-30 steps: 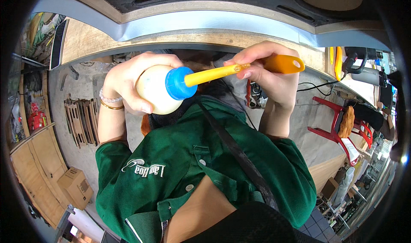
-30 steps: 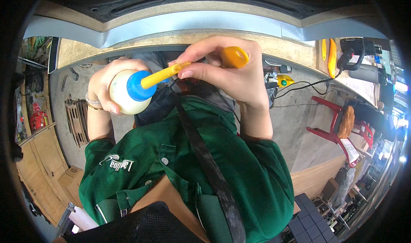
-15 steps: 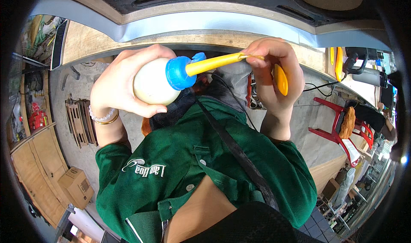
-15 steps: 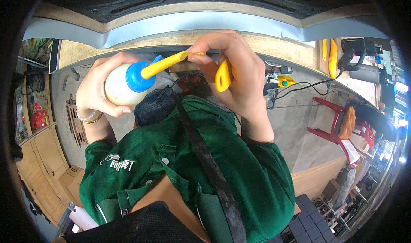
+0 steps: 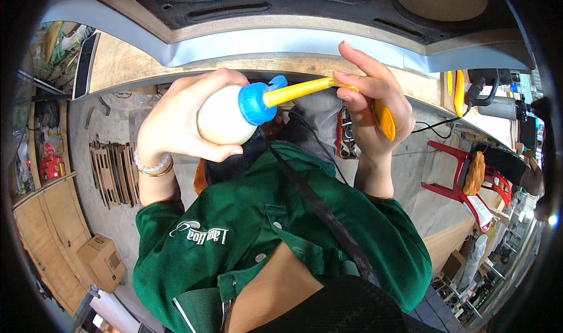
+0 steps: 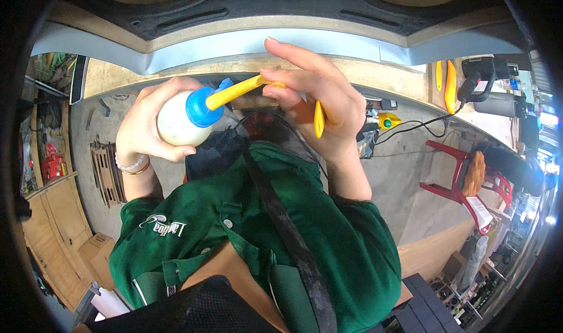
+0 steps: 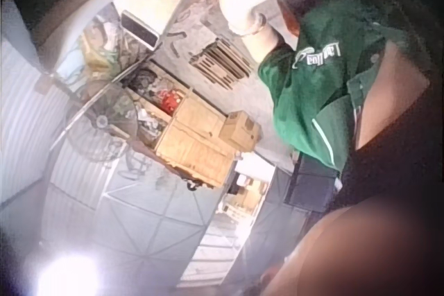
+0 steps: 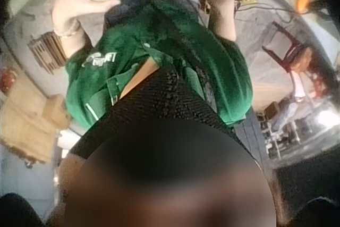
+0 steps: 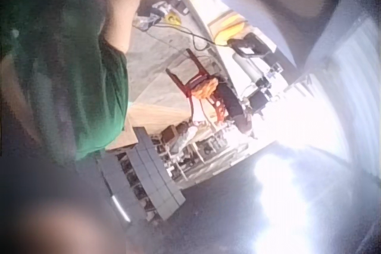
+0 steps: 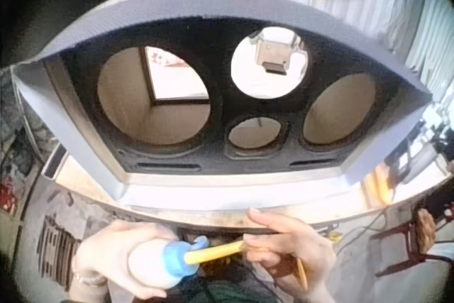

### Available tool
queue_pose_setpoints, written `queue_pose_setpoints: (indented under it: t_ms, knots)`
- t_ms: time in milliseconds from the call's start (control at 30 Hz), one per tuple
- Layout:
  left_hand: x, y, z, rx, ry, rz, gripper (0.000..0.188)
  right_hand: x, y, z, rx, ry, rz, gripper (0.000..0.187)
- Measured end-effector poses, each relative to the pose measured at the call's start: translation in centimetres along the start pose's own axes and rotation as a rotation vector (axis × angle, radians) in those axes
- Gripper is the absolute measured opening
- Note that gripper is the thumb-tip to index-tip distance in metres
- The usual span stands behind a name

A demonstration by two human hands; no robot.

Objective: The person adjusts the headstrap, then positions a black speaker enclosure on a workbench. They use a yellow plastic scraper to smooth a seam along the enclosure's edge, then apply glue from a squeeze bottle along the same seam.

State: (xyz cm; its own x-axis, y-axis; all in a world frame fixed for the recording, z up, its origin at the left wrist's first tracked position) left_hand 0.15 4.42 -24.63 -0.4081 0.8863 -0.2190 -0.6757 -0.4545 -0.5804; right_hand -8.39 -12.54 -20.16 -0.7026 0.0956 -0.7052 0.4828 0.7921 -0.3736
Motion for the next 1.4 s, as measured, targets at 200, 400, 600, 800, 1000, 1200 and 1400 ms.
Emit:
queue_pose_setpoints:
  t_ms: [200,400,600,800,1000,1200,1400]
  knots:
    - [-0.4,-0.9,0.1,-0.115,-0.04,0.122,0.067,-0.1,-0.6,0.2,-0.021,0.043,0.042,0.019]
    - [-0.4,-0.8,0.6,-0.09,-0.004,0.101,0.068,-0.6,0.5,1.3,-0.18,0.088,-0.071,0.026]
    - [-0.4,-0.6,0.9,-0.083,0.036,0.067,0.067,-0.9,0.4,1.1,-0.298,0.056,-0.071,0.037]
    - [-0.3,-0.2,1.2,-0.091,0.066,0.034,0.068,-1.1,0.1,0.0,-0.18,-0.016,-0.135,0.023]
    - [0.1,-0.6,1.6,-0.196,0.036,0.092,0.067,-0.9,-0.8,0.6,-0.123,0.087,0.005,0.028]
    - [0.1,-0.8,1.7,-0.209,0.023,0.121,0.066,-1.3,-0.2,-0.6,0.013,-0.096,-0.038,0.039]
    - [0.3,-0.8,1.9,-0.201,0.03,0.123,0.064,-1.0,-0.5,-1.2,-0.002,-0.159,-0.053,0.032]
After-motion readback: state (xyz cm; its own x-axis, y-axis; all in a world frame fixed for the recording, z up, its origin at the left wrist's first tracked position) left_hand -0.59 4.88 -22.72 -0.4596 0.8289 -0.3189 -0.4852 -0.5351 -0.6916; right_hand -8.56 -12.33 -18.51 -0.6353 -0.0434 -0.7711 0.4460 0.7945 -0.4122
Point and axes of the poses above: each hand's wrist, its own x-axis away from the middle knuckle, its own y-axis out of the palm, z = x × y, the point moved 9 cm from there along -x, towards the middle knuckle, and after that the axes turned 1 degree about y, right-handed, at the moved point
